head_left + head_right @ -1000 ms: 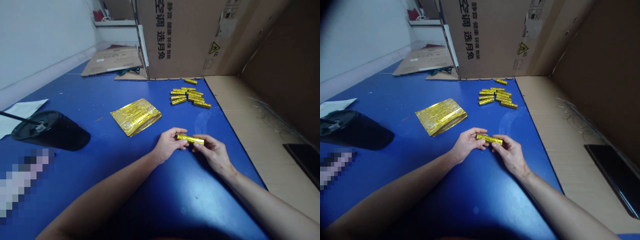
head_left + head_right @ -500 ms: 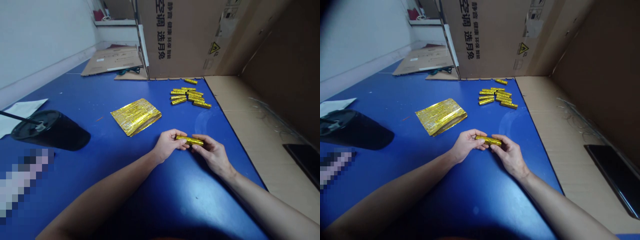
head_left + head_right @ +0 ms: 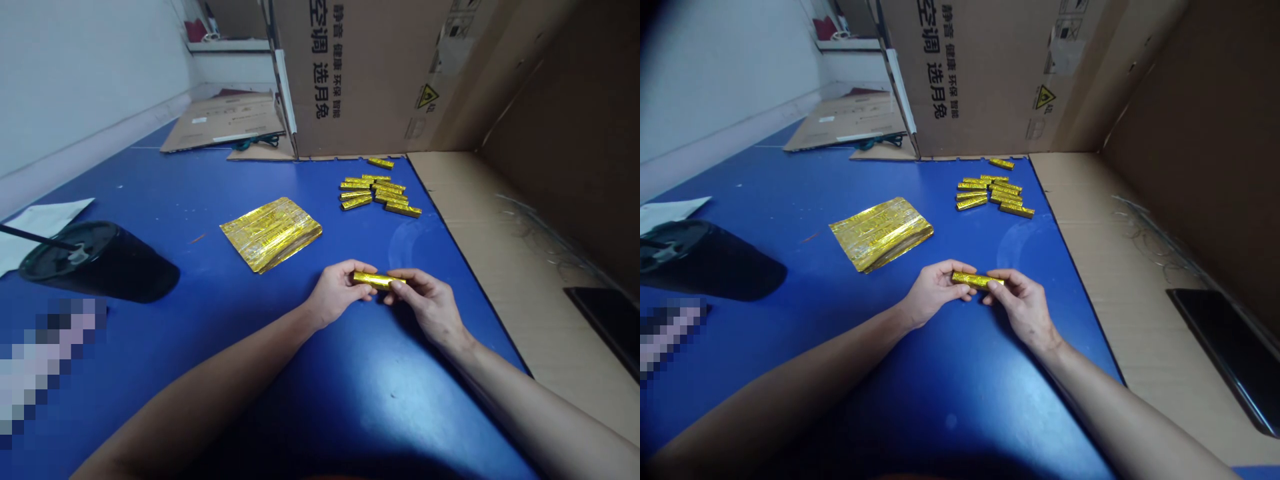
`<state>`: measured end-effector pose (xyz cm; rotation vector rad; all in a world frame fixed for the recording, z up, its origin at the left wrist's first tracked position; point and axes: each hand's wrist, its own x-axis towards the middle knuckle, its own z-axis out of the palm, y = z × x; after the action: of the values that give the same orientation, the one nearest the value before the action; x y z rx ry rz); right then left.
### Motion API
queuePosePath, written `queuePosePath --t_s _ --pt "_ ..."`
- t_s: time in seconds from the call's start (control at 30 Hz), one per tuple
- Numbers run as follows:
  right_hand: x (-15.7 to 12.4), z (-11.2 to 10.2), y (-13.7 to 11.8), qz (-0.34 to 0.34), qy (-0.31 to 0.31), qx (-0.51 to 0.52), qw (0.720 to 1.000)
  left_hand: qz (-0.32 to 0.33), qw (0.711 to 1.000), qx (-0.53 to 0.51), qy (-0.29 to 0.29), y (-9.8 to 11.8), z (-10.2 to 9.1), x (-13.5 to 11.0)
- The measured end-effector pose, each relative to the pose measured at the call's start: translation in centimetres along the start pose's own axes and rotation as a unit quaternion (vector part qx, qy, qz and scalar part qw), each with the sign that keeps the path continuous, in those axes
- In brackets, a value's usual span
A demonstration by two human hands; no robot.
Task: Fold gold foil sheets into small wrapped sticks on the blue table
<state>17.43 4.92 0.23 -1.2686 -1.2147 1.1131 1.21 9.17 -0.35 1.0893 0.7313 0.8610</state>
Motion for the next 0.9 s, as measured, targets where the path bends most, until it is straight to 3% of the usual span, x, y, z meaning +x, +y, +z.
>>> queuePosePath --t_s 0.53,0.9 --pt "-0.23 0.26 -0.32 -0.006 -0.025 0.008 1.0 0.001 1.0 0.014 -0.019 0.06 0.12 -0.15" --pt "-0.33 0.33 -0.23 -0.012 -0.034 -0.004 0.999 -0.019 1.0 0.021 0.002 0.39 0.31 -0.18"
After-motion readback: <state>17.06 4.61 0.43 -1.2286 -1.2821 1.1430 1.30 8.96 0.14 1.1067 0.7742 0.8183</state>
